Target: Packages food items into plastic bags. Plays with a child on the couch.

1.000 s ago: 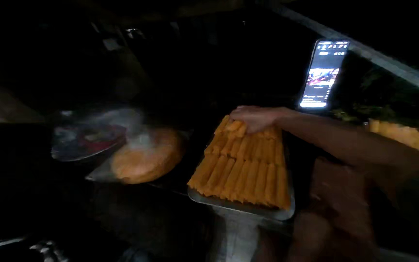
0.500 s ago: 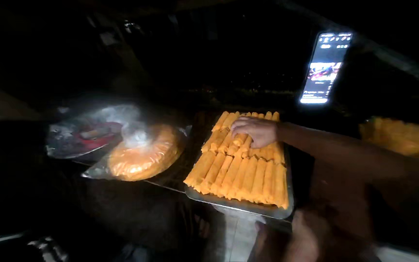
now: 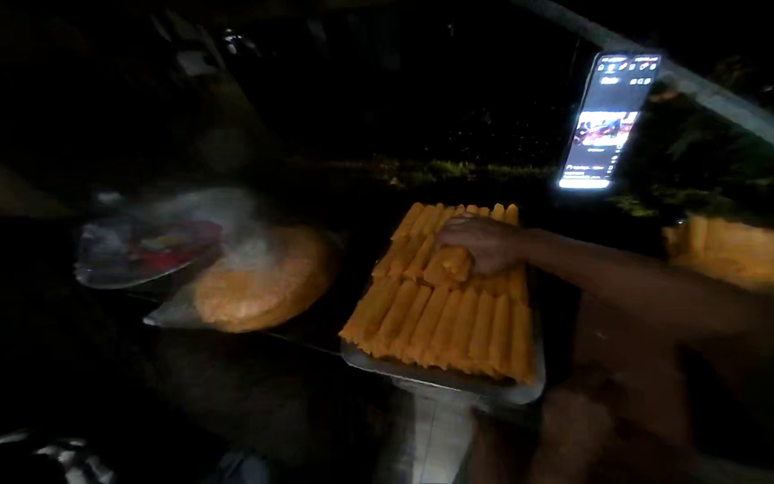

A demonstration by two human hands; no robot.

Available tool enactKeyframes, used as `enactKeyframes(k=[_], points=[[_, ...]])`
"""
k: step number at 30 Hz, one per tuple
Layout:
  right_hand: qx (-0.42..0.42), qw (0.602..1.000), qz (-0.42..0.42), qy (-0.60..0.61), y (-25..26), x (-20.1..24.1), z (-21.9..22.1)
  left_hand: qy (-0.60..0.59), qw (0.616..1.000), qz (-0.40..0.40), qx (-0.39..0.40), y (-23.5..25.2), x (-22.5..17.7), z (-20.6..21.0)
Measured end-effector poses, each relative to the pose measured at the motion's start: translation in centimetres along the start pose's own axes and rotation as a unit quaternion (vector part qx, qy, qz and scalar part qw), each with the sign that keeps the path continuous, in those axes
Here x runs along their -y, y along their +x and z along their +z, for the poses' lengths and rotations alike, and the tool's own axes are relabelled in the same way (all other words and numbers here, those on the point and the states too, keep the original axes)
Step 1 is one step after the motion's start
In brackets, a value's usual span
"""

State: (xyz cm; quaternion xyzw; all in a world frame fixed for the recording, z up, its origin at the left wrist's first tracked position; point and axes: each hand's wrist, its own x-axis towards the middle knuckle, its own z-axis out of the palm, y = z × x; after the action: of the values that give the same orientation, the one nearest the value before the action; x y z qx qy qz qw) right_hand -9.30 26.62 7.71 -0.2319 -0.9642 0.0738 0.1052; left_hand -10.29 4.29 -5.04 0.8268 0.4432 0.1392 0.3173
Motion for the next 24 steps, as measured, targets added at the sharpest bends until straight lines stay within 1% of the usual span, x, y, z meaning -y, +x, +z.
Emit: enactKeyframes(k=[2, 3, 4, 5, 6, 7, 9, 10, 11, 12, 13, 14, 15, 16, 17, 19, 20, 21, 23, 24], points=[[-0.052, 0.997, -0.047, -0.012, -0.3, -0.9, 0.7, 0.029, 0.999, 0.005, 0.017, 0.1, -0.3, -0.5], [-0.084, 0.994, -0.065, -0.020, -0.5, -1.2, 1.1, 0.043, 0.999, 0.023, -0.003, 0.0, -0.3, -0.4], [-0.094, 0.993, -0.068, -0.021, -0.6, -1.3, 1.2, 0.051, 0.991, 0.073, -0.102, 0.0, 0.5, 1.0], [-0.117, 0.990, -0.075, -0.022, -0.8, -1.5, 1.5, 0.054, 0.983, 0.092, -0.151, 0.1, 0.9, 1.8], [-0.131, 0.988, -0.076, -0.019, -1.0, -1.6, 1.6, 0.043, 0.983, 0.087, -0.152, 0.0, 0.9, 2.0], [-0.164, 0.983, -0.081, -0.024, -1.0, -1.9, 2.0, 0.042, 0.988, 0.071, -0.133, -0.2, 0.8, 1.8], [-0.206, 0.976, -0.069, -0.014, -1.4, -2.0, 2.2, 0.041, 0.988, 0.066, -0.132, -0.2, 0.7, 1.6], [-0.215, 0.975, -0.047, 0.009, -1.9, -1.4, 1.9, 0.044, 0.986, 0.067, -0.143, -0.1, 0.8, 1.9], [-0.234, 0.972, -0.019, 0.030, -2.4, -0.8, 1.6, 0.044, 0.989, 0.052, -0.132, -0.2, 0.7, 1.7], [-0.226, 0.970, 0.036, 0.076, -3.4, 0.4, 1.1, 0.047, 0.986, 0.057, -0.149, -0.3, 0.7, 1.8], [-0.218, 0.964, 0.098, 0.120, -4.5, 1.6, 0.6, 0.038, 0.989, 0.042, -0.135, -0.4, 0.5, 1.6], [-0.200, 0.946, 0.169, 0.190, -6.0, 2.9, 0.1, 0.025, 0.990, 0.038, -0.130, -0.5, 0.4, 1.6], [-0.198, 0.917, 0.229, 0.258, -7.7, 4.0, -0.1, 0.004, 0.992, 0.032, -0.122, -0.6, 0.5, 1.5], [-0.205, 0.876, 0.280, 0.336, -9.6, 5.0, -0.2, -0.007, 0.990, 0.042, -0.136, -0.5, 0.7, 1.7], [-0.208, 0.828, 0.320, 0.410, -11.7, 5.7, -0.1, -0.025, 0.990, 0.033, -0.133, -0.5, 0.9, 1.9], [-0.202, 0.719, 0.383, 0.544, -16.2, 7.3, -0.2, -0.039, 0.991, 0.025, -0.127, -0.5, 1.2, 2.2], [-0.204, 0.666, 0.414, 0.586, -18.5, 8.4, -0.3, -0.027, 0.991, 0.028, -0.130, -0.4, 1.2, 2.2], [-0.209, 0.626, 0.439, 0.610, -20.9, 9.5, -0.3, -0.035, 0.994, 0.007, -0.107, -0.6, 0.9, 1.7], [-0.222, 0.579, 0.474, 0.625, -25.2, 11.8, 0.0, -0.005, 0.994, 0.011, -0.110, -0.9, 0.1, 1.2], [-0.231, 0.563, 0.491, 0.623, -27.0, 13.0, 0.2, 0.027, 0.989, 0.030, -0.141, -1.0, -0.4, 1.2]])
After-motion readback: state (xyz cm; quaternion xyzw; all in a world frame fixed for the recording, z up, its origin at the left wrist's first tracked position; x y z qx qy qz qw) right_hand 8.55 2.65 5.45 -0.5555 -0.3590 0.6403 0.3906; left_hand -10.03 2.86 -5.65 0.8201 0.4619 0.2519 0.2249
